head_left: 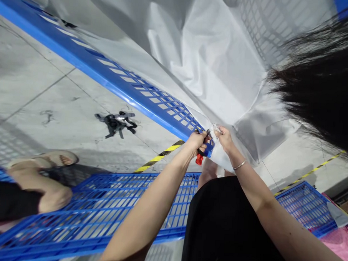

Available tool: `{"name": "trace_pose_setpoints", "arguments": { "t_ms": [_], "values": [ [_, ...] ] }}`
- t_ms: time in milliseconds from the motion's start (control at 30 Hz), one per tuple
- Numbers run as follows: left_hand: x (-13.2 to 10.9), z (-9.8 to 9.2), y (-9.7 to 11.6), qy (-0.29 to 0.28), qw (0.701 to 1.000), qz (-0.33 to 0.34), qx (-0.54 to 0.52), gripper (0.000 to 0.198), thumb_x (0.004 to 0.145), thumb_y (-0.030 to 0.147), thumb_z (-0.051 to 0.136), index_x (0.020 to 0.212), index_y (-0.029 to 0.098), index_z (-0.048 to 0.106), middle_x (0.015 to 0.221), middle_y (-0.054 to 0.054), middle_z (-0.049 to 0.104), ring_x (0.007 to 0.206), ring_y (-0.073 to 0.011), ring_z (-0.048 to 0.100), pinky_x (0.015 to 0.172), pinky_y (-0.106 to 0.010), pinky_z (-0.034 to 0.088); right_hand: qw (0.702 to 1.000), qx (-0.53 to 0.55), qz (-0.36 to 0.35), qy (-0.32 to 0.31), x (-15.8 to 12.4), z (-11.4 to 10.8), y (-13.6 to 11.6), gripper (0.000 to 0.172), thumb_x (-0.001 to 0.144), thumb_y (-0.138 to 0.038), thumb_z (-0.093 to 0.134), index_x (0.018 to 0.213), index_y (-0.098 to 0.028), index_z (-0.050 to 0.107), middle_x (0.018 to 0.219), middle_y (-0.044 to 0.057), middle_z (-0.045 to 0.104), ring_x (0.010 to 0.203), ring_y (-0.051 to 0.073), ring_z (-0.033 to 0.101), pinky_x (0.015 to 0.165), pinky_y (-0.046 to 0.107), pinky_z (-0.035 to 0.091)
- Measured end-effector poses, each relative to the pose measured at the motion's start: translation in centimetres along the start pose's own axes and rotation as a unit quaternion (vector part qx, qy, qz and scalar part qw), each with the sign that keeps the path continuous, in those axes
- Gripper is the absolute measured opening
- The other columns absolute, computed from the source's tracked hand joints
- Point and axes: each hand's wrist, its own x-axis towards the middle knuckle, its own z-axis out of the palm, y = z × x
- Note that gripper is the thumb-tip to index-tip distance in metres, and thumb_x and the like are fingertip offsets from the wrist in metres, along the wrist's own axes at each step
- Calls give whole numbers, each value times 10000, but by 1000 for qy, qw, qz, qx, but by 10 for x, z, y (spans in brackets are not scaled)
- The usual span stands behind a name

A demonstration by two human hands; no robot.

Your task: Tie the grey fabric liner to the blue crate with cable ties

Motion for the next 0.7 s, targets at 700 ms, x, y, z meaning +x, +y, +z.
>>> {"name": "trace_pose_setpoints", "arguments": {
  "t_ms": [700],
  "values": [
    [15, 5, -8, -90, 990, -31, -108, 383, 990, 217, 302, 692, 108, 517, 465, 51, 383, 265, 3, 197, 255, -103, 114, 999, -7, -5, 35, -1, -4, -6, 248, 786, -171, 516, 1000, -155, 641, 983, 32, 692, 836, 149, 649, 819, 266, 520]
  ]
}}
